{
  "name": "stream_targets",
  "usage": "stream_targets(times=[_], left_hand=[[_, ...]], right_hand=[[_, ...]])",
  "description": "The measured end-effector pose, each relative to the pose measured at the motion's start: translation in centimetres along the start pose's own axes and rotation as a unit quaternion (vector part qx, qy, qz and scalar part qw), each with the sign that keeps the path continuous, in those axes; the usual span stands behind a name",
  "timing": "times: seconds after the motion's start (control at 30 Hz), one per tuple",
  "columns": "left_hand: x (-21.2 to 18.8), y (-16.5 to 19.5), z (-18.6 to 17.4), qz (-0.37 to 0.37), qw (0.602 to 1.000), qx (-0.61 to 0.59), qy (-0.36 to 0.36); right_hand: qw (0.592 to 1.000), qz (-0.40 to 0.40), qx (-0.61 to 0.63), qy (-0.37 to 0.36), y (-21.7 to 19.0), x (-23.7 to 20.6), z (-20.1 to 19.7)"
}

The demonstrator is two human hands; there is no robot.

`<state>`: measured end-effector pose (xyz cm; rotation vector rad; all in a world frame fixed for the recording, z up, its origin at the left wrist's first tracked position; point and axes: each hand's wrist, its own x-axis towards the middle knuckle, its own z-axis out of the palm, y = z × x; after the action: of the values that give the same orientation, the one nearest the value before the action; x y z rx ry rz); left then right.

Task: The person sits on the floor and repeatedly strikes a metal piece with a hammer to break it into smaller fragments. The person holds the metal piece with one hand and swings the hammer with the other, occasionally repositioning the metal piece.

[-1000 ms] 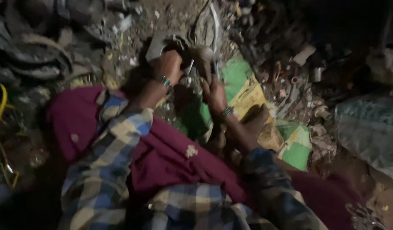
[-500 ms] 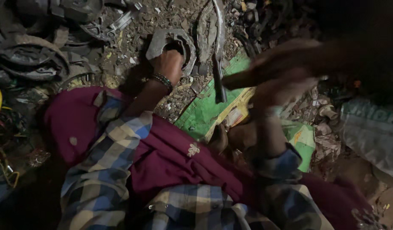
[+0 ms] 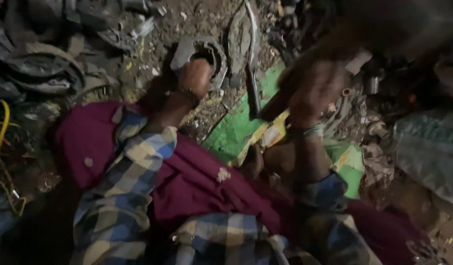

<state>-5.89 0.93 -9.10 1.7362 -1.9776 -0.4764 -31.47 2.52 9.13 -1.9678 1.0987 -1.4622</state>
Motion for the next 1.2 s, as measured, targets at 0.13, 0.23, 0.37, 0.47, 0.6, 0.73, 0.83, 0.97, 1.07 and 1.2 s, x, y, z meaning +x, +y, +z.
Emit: stream_targets(times=[0.13, 0.23, 0.37, 0.47, 0.6, 0.73, 0.83, 0.97, 1.07, 1.2], left_hand=[[-0.2, 0.0, -0.5, 0.003, 0.999, -0.006, -0.043], [0.2, 0.1, -1.0, -0.003, 1.0, -0.008, 0.002], [0.6, -0.2, -1.1, -0.014, 0.995, 0.02, -0.1], [0.4, -0.4, -1.0, 0.023, 1.0, -0.01, -0.008], [0.4, 0.0, -0.6, 0.028, 1.0, 0.008, 0.007], [0.6, 0.9, -0.6, 0.01, 1.0, 0.011, -0.003], [0.9, 1.0, -0.7, -0.018, 0.999, 0.012, -0.048], [1.0, 0.3, -0.6, 0.027, 0.999, -0.006, 0.022], [1.0, 0.1, -0.5, 0.011, 1.0, 0.015, 0.013], [0.7, 0.4, -0.3, -0.087, 0.994, -0.071, 0.014]], right_hand=[[0.987, -0.028, 0.149, 0.052, -0.7, 0.5, -0.1], [0.966, 0.246, -0.057, -0.059, 2.4, -4.0, 4.8], [0.913, 0.315, -0.184, -0.184, 5.1, -8.3, 8.5], [0.919, 0.365, -0.108, -0.104, 3.9, -6.3, 7.3], [0.983, 0.172, -0.065, 0.02, -1.0, -1.3, 3.4], [0.984, -0.038, 0.16, 0.064, -2.5, 1.3, -0.4], [0.993, 0.08, 0.073, 0.054, 0.4, -1.7, 0.9], [0.889, 0.368, -0.177, -0.21, 5.2, -8.5, 6.2], [0.89, 0.387, -0.168, -0.174, 5.6, -9.1, 6.8], [0.932, 0.325, -0.142, -0.077, 1.7, -3.9, 3.6]])
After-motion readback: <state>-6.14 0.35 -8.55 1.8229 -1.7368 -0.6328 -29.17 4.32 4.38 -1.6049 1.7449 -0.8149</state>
